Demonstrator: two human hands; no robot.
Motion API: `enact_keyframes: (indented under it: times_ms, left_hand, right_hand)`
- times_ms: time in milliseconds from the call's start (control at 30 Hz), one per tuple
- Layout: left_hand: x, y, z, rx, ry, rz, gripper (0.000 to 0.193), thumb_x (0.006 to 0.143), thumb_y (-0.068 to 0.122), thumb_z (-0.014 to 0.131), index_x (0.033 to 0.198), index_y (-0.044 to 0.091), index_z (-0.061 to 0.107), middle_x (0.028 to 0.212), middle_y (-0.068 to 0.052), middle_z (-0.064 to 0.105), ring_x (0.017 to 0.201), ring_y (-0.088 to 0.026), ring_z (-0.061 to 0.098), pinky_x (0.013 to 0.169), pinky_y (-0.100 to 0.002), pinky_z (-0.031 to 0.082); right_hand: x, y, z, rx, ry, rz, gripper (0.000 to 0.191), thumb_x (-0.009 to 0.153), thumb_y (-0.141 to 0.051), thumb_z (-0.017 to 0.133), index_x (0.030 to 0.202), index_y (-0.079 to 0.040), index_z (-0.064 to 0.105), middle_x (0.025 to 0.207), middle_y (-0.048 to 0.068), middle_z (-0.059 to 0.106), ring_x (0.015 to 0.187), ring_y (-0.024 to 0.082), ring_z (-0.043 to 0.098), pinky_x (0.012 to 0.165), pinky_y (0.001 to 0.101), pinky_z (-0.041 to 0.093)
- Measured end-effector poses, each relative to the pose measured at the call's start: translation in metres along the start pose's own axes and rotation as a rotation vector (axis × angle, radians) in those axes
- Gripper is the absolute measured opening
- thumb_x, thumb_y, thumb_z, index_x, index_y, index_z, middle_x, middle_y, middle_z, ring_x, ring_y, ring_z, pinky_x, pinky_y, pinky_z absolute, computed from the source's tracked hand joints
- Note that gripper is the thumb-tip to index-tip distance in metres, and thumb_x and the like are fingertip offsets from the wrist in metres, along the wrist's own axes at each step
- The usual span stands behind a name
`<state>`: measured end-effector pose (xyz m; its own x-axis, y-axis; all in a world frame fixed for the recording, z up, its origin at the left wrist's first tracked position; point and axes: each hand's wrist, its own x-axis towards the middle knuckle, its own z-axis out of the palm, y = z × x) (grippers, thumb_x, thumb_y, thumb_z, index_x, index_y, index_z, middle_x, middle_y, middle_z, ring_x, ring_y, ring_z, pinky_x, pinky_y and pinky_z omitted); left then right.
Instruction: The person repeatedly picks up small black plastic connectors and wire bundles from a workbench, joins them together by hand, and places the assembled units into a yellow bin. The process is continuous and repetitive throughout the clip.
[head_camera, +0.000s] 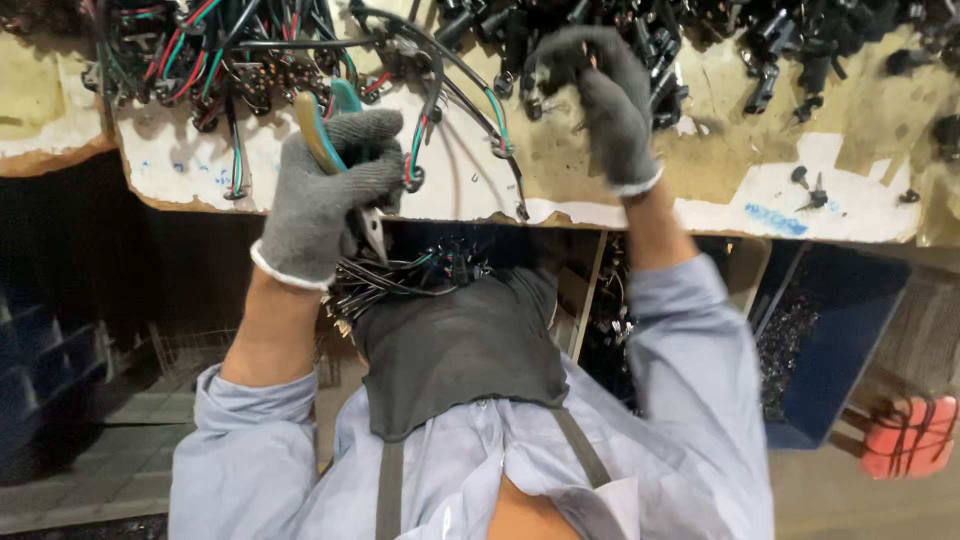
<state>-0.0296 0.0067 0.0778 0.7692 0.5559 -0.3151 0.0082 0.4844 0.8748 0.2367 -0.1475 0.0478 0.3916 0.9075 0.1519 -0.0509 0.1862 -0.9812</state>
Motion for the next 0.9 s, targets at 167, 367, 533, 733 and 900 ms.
enact_keyframes:
  times_ms: [167, 367, 533, 733, 900]
  left_hand:
    - [-0.024, 0.004, 0.030, 0.155, -0.051, 0.013, 0.044, 0.088, 0.004, 0.075, 0.131, -0.005, 0.069, 0.100, -0.010, 0.075, 0.073, -0.012, 0.065, 0.063, -0.026, 0.054]
    - [-0.036, -0.012, 0.061, 0.567, -0.051, 0.245, 0.036, 0.092, 0.007, 0.075, 0.127, 0.005, 0.072, 0.108, -0.007, 0.078, 0.090, -0.014, 0.076, 0.081, -0.030, 0.061]
    - [-0.037, 0.010, 0.051, 0.720, -0.138, 0.570, 0.032, 0.089, 0.006, 0.076, 0.121, 0.006, 0.074, 0.102, -0.011, 0.071, 0.086, -0.023, 0.072, 0.076, -0.033, 0.056]
    - [-0.061, 0.000, 0.020, 0.481, -0.386, 0.748, 0.009, 0.088, 0.012, 0.072, 0.097, 0.009, 0.070, 0.093, -0.008, 0.066, 0.082, -0.026, 0.068, 0.073, -0.037, 0.054]
    - [-0.079, -0.035, 0.041, 0.453, -0.703, 0.758, 0.011, 0.093, 0.018, 0.072, 0.102, 0.011, 0.070, 0.095, -0.011, 0.066, 0.081, -0.029, 0.068, 0.070, -0.041, 0.054]
  right_hand:
    - [-0.053, 0.006, 0.069, -0.094, -0.043, 0.167, 0.032, 0.098, -0.027, 0.069, 0.112, 0.001, 0.066, 0.093, 0.012, 0.070, 0.082, 0.022, 0.065, 0.078, 0.0327, 0.053]
    - [-0.069, -0.001, 0.064, -0.581, -0.296, -0.334, 0.073, 0.084, -0.065, 0.074, 0.121, -0.003, 0.063, 0.107, 0.014, 0.070, 0.089, 0.033, 0.071, 0.078, 0.0392, 0.055]
    - [-0.076, 0.007, 0.066, -0.597, -0.296, -0.162, 0.060, 0.086, -0.061, 0.075, 0.110, -0.007, 0.066, 0.091, 0.010, 0.067, 0.077, 0.029, 0.069, 0.071, 0.0388, 0.053]
    - [-0.091, 0.027, 0.085, -0.999, -0.561, -0.157, 0.018, 0.083, -0.034, 0.073, 0.090, -0.018, 0.071, 0.075, 0.006, 0.066, 0.069, 0.031, 0.064, 0.063, 0.0446, 0.048]
    - [-0.097, 0.024, 0.106, -0.933, -0.718, -0.280, 0.035, 0.077, -0.043, 0.072, 0.081, -0.009, 0.067, 0.064, 0.009, 0.058, 0.059, 0.033, 0.056, 0.057, 0.0479, 0.043]
